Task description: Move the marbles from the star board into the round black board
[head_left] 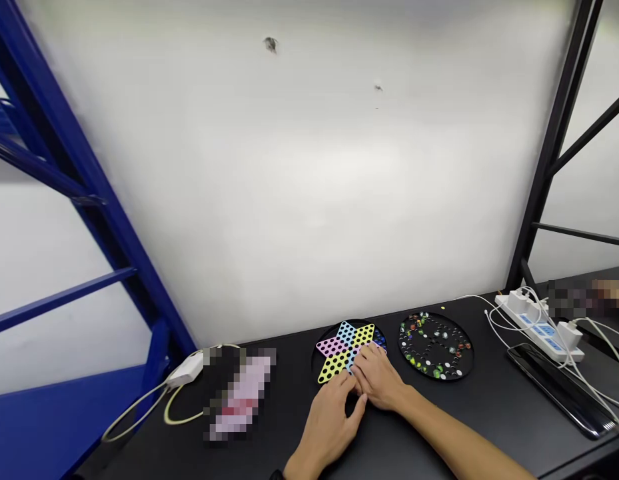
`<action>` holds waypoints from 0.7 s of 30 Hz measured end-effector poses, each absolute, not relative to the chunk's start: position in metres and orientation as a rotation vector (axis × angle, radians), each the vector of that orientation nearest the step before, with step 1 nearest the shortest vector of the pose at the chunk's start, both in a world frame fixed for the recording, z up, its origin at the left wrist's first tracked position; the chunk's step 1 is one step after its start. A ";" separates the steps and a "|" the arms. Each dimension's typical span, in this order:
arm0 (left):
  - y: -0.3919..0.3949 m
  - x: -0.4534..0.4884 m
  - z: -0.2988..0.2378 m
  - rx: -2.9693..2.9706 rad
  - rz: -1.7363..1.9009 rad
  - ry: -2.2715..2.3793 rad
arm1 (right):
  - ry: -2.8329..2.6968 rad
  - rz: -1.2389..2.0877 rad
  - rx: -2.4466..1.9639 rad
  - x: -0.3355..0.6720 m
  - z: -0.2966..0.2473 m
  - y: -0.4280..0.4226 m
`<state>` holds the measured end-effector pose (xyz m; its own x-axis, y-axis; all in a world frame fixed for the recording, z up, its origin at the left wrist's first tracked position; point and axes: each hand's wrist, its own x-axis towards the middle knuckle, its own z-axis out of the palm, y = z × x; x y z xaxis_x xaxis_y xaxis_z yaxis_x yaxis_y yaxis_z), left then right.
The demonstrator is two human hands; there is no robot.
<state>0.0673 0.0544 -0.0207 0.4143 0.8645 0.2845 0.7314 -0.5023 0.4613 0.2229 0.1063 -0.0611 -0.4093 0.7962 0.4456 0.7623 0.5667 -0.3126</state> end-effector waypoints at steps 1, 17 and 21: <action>0.054 0.067 -0.020 2.410 0.719 1.390 | -2.251 0.093 -1.239 0.223 -0.061 0.104; 0.053 0.067 -0.014 2.393 0.662 1.417 | -1.855 0.155 -1.708 0.332 -0.048 0.096; 0.053 0.069 -0.018 2.462 0.693 1.411 | -1.773 0.105 -2.124 0.392 -0.059 0.100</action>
